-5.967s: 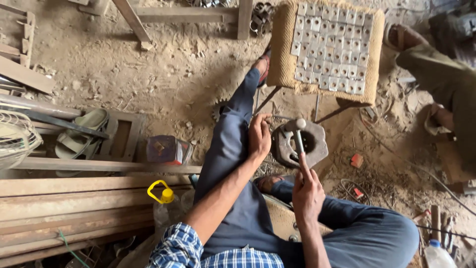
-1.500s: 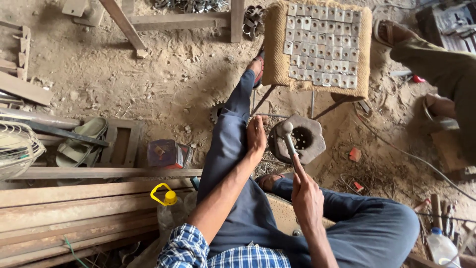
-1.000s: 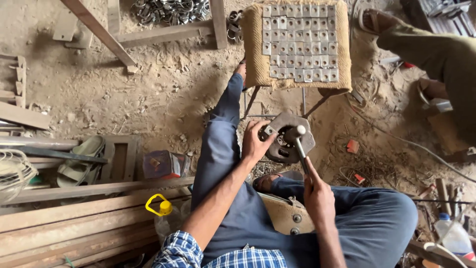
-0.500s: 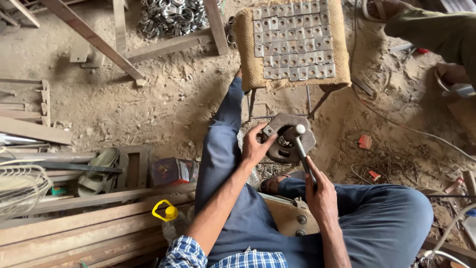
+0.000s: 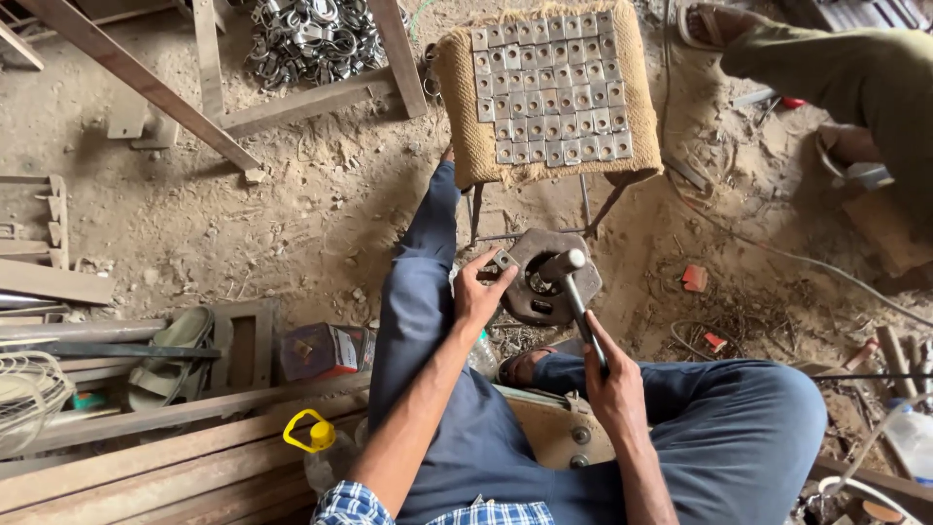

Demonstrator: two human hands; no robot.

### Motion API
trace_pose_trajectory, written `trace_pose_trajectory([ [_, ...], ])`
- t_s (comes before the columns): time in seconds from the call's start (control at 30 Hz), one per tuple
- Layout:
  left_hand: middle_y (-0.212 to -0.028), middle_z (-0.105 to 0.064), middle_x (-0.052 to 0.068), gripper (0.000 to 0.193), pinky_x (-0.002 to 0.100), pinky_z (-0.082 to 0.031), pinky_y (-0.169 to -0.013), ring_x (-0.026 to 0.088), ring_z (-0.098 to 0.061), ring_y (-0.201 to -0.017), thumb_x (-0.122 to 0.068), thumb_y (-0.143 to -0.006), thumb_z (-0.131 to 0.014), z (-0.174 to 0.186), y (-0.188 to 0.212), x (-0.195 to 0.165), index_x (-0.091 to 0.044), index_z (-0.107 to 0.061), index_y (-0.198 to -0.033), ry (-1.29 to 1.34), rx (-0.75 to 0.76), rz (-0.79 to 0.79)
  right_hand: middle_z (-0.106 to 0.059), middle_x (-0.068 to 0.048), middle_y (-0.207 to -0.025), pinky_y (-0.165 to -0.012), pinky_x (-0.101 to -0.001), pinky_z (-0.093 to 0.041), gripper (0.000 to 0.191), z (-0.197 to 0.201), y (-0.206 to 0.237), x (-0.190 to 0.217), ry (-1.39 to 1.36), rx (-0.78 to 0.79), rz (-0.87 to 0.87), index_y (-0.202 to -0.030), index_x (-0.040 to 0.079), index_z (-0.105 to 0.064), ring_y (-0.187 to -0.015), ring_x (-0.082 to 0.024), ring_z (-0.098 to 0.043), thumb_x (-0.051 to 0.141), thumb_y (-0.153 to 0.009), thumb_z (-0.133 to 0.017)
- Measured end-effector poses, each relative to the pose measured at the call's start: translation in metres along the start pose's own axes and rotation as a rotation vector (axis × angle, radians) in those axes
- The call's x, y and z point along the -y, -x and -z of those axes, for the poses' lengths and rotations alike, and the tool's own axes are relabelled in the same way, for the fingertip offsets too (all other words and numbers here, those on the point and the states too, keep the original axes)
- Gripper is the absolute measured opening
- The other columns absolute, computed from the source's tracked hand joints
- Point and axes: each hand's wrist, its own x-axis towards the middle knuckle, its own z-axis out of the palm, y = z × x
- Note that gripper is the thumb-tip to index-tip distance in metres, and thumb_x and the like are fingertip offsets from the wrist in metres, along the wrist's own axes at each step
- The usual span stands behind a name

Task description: The person sits on the ground and uses a hammer to strike small metal pieces placed on a metal anvil. They repeatedly pick up pieces, position them, and hammer them before placing the finished pieces on a nearby stool.

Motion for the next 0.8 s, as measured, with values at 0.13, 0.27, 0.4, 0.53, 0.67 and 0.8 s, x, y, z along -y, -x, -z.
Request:
trace_pose_trajectory([
  [0.13, -0.133, -0.066, 0.016, 0.058, 0.043, -0.042, -0.112, 0.030, -0.058, -0.128, -0.037, -0.082, -0.085, -0.005, -0.002, 0.009, -0.003, -0.070, -0.127, 0.050, -0.028, -0.060, -0.072, -0.023, -0.121, -0.088, -0.0398, -0.056, 0.050, -0.003, 0.001, -0.003, -0.002, -0.011, 0.045, -0.148, 0.016, -0.056, -0.108, -0.033, -0.074, 0.013, -0.099, -0.059],
  [0.27, -0.126, -0.071, 0.013, 0.051, 0.042, -0.047, -0.110, 0.029, -0.063, -0.123, -0.038, -0.082, -0.084, -0.006, -0.002, 0.012, -0.006, -0.075, -0.121, 0.087, -0.011, -0.077, -0.071, -0.023, -0.124, -0.090, -0.0395, -0.056, 0.049, -0.004, 0.001, -0.004, -0.009, -0.011, 0.020, -0.148, 0.016, -0.055, -0.112, -0.033, -0.073, 0.014, -0.099, -0.058],
  [0.4, -0.126, -0.070, 0.012, 0.050, 0.042, -0.045, -0.111, 0.028, -0.061, -0.124, -0.038, -0.084, -0.083, -0.006, 0.000, 0.012, -0.007, -0.074, -0.122, 0.068, -0.003, -0.035, -0.071, -0.023, -0.124, -0.092, -0.0401, -0.055, 0.050, -0.005, 0.000, -0.005, 0.004, -0.007, 0.031, -0.148, 0.015, -0.055, -0.114, -0.034, -0.072, 0.014, -0.099, -0.058],
  [0.53, -0.134, -0.063, 0.015, 0.049, 0.045, -0.037, -0.115, 0.030, -0.053, -0.131, -0.036, -0.087, -0.081, -0.007, 0.000, 0.012, -0.006, -0.071, -0.124, 0.072, -0.013, -0.021, -0.071, -0.022, -0.125, -0.092, -0.0400, -0.055, 0.050, -0.006, 0.000, -0.006, -0.009, -0.004, 0.027, -0.148, 0.015, -0.055, -0.115, -0.033, -0.072, 0.013, -0.099, -0.057],
  [0.67, -0.138, -0.066, 0.014, 0.049, 0.045, -0.039, -0.119, 0.029, -0.056, -0.135, -0.039, -0.089, -0.080, -0.006, -0.002, 0.013, -0.009, -0.071, -0.126, 0.070, 0.014, -0.042, -0.072, -0.022, -0.125, -0.091, -0.0397, -0.056, 0.050, -0.007, 0.000, -0.007, -0.009, -0.010, 0.034, -0.148, 0.015, -0.055, -0.114, -0.032, -0.072, 0.013, -0.099, -0.057],
  [0.8, -0.138, -0.060, 0.013, 0.061, 0.045, -0.038, -0.114, 0.029, -0.053, -0.132, -0.036, -0.083, -0.084, -0.007, -0.003, 0.011, -0.009, -0.060, -0.132, 0.066, 0.020, -0.096, -0.073, -0.021, -0.122, -0.086, -0.0386, -0.058, 0.050, -0.007, 0.000, -0.006, 0.000, 0.001, 0.006, -0.149, 0.017, -0.054, -0.105, -0.030, -0.076, 0.014, -0.098, -0.058],
])
